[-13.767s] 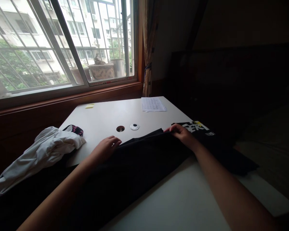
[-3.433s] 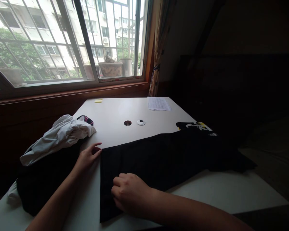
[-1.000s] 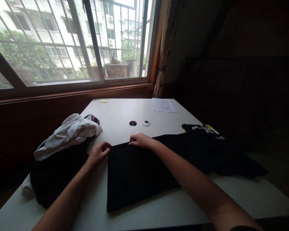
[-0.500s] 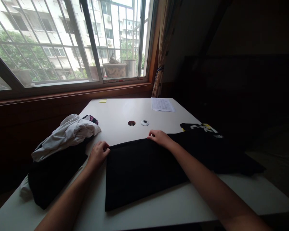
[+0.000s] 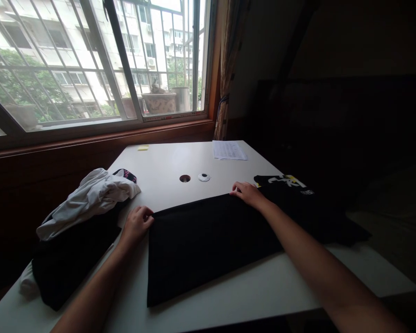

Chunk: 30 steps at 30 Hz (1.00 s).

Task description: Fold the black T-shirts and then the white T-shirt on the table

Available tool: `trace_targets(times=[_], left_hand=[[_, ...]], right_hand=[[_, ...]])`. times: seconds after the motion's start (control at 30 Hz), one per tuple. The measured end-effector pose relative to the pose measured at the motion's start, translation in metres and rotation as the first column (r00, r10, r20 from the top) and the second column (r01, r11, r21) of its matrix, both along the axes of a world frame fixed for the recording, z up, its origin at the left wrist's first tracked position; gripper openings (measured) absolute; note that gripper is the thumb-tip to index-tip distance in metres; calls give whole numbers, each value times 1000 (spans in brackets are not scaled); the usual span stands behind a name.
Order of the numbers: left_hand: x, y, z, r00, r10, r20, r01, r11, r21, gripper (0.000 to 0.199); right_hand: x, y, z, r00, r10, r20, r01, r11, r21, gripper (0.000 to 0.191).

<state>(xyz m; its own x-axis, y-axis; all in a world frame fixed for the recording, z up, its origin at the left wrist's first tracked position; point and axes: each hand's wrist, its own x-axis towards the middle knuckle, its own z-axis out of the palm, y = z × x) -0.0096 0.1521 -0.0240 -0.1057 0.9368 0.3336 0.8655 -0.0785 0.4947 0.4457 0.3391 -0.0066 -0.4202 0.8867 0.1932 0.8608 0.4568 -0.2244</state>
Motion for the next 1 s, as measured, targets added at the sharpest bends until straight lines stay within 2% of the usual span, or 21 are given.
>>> trace_targets(times=[0.17,0.33,0.47,0.57,0.67,0.77,0.87,1.0], left_hand=[[-1,1,-2,999,26,28,-27,1000,14,12],[-1,0,-9,996,-3,93,-7,994,108,35],[6,-9,2,997,3,-83,15,977,212,29],[22,-19,19,970,-91,-226,149,956,253,26],[50,-30,33,901,-274,-336,341,926,159,33],[82,-35,40,809,-411,-420,437,899,-37,49],[108,-29,39,788,-453,-417,423,891,-168,61],[117,-8,27,848,-352,-396,284,933,-222,62]], right_hand=[[14,3,-9,994,65,-90,-66,998,-9,16],[13,1,-20,987,63,-150,-55,997,58,16],[14,0,-22,984,80,-158,-68,995,79,16],[14,-1,-20,986,79,-144,-66,994,90,17],[13,-4,-18,990,79,-117,-70,994,86,18],[11,-9,-14,994,67,-87,-60,995,82,21],[8,-15,-11,998,46,-39,-42,993,110,20],[4,-22,-8,999,23,27,-28,983,182,19]])
